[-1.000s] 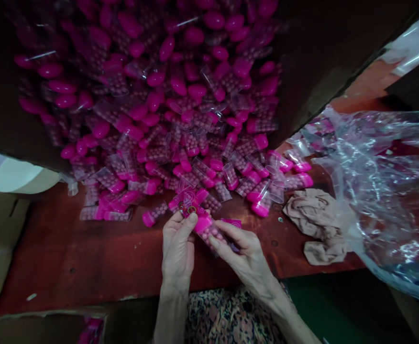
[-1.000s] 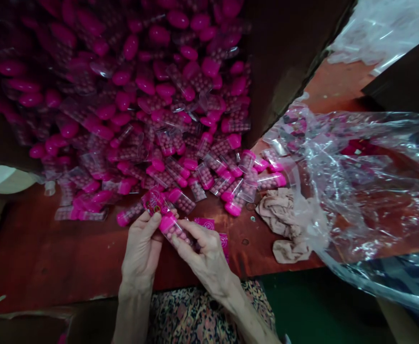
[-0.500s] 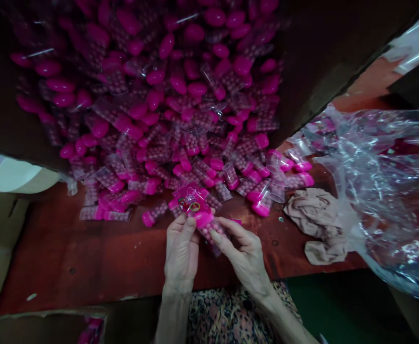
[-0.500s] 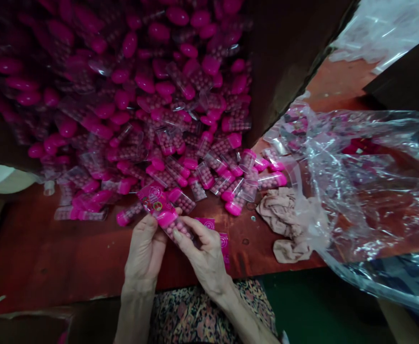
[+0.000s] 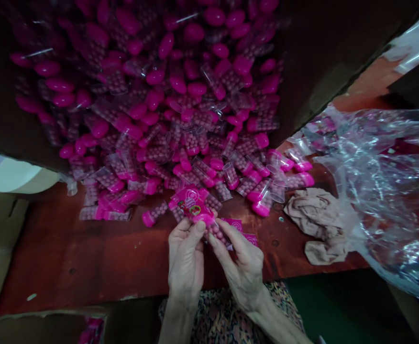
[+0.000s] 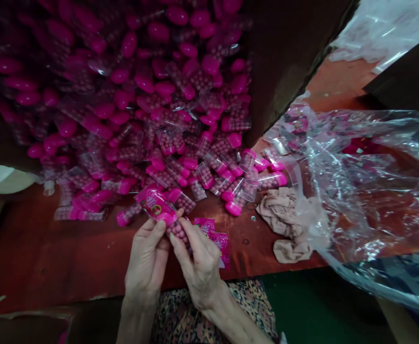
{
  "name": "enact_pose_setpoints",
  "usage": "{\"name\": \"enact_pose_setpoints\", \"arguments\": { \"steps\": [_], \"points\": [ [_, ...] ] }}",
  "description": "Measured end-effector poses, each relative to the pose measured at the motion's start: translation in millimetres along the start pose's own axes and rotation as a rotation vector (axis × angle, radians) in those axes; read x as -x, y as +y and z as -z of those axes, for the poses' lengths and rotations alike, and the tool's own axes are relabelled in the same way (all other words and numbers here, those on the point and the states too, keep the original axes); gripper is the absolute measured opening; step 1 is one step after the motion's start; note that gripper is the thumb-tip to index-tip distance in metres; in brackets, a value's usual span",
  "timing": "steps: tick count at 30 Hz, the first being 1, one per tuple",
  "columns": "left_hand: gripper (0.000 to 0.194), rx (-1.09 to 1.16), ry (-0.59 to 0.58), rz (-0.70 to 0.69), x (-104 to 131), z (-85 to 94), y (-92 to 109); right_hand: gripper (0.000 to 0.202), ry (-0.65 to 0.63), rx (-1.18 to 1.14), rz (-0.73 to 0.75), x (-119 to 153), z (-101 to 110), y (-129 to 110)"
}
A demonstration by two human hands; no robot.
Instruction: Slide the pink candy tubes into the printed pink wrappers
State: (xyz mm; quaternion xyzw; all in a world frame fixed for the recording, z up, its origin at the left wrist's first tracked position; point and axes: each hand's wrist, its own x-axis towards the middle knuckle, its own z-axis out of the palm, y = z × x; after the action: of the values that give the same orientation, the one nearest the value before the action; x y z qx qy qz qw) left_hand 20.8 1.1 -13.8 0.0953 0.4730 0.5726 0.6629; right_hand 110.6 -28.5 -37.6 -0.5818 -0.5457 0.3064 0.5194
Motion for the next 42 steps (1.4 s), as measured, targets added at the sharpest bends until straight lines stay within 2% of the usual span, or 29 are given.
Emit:
{"name": "enact_pose_setpoints", "arguments": {
  "steps": [5,7,12,18,22,26,29,33,37,42],
  "points": [
    [0.017,-0.017,-0.094,0.071,1.6,4.0,5.7,0.021,-0.096,-0.162,-0.188,-5.9,4.6,-2.6],
    [0.020,-0.042,-0.101,0.048,1.0,5.1,9.6,0.019,-0.137,-0.212,-0.220,-8.4,5.7,-4.1],
    [0.017,-0.152,-0.033,-0.030,1.7,3.9,14.0,0.019,-0.192,-0.192,-0.192,-10.7,7.6,-7.3],
    [0.011,-0.159,-0.019,-0.022,4.9,3.2,7.9,0.022,-0.144,-0.233,-0.219,-10.7,7.7,-12.5],
    [0.017,-0.101,-0.059,-0.002,4.3,5.2,8.7,0.019,-0.165,-0.280,-0.257,-10.4,6.7,-10.7],
    [0.021,-0.087,-0.067,-0.006,4.2,5.8,12.5,0.019,-0.247,-0.260,-0.260,-9.0,6.8,-7.0],
    [0.018,-0.094,-0.028,0.018,5.0,4.7,10.8,0.020,-0.273,-0.208,-0.223,-8.0,6.0,-5.7],
    [0.016,-0.035,0.036,0.002,7.3,2.4,1.1,0.022,-0.221,-0.097,-0.105,-7.0,5.9,-6.9],
    [0.017,0.007,-0.048,0.043,9.7,2.6,-5.8,0.022,-0.180,-0.047,-0.043,-6.9,8.3,-9.5],
    [0.014,-0.007,-0.075,0.046,9.5,5.8,-2.6,0.016,-0.178,-0.113,-0.140,-10.7,10.8,-11.5]
  ]
}}
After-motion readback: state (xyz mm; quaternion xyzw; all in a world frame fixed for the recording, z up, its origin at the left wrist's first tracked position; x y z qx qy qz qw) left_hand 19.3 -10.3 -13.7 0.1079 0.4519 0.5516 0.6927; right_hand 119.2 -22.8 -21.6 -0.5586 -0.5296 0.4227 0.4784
